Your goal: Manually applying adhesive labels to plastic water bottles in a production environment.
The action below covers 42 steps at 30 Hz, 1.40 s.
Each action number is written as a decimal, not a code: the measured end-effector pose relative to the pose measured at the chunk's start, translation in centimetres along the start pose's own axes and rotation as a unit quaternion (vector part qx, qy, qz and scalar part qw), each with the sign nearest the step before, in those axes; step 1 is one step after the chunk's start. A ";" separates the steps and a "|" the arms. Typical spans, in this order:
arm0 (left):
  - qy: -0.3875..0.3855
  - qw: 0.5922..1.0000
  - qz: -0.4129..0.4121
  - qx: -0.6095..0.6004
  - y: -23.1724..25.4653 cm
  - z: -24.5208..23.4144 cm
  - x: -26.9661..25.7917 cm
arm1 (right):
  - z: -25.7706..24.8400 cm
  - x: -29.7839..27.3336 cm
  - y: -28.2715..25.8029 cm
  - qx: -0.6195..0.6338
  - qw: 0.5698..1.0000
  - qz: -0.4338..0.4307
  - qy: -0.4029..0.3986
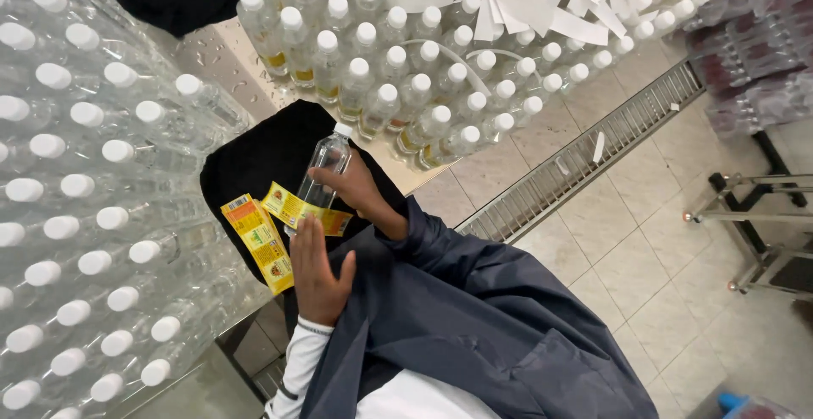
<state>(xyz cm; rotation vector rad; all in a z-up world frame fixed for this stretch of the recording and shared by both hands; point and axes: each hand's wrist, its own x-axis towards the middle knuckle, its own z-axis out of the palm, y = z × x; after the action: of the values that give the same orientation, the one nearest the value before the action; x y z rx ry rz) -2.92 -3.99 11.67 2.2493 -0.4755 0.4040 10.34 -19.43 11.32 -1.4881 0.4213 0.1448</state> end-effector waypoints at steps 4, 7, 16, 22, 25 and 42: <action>0.010 0.985 -0.031 0.168 -0.6 1.3 2.0 | 1.6 -3.2 -2.1 0.048 0.997 -0.046 0.037; 0.052 0.981 -0.061 0.175 -2.0 -0.2 4.0 | 2.1 -4.6 -3.5 0.075 0.992 -0.103 0.021; -0.230 0.896 -0.339 -0.171 -4.5 -7.6 7.6 | 1.3 -6.3 -2.7 0.070 0.948 -0.222 -0.217; -0.231 0.714 -0.307 -0.585 -4.1 -7.6 7.3 | 1.2 -6.4 -4.0 0.026 0.917 -0.217 -0.334; -0.193 0.726 -0.311 -0.582 -6.3 -4.4 4.5 | 1.0 -5.9 -4.7 -0.024 0.899 -0.213 -0.381; 0.384 0.636 -0.465 -0.481 -3.9 -4.2 10.1 | 4.7 -11.1 -0.3 -0.432 0.730 -0.528 -0.029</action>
<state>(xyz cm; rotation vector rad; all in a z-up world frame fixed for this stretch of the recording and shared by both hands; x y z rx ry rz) 7.15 -0.49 16.18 0.8527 0.7809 0.3581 1.09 -13.02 15.74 -2.4173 -0.7133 -0.6129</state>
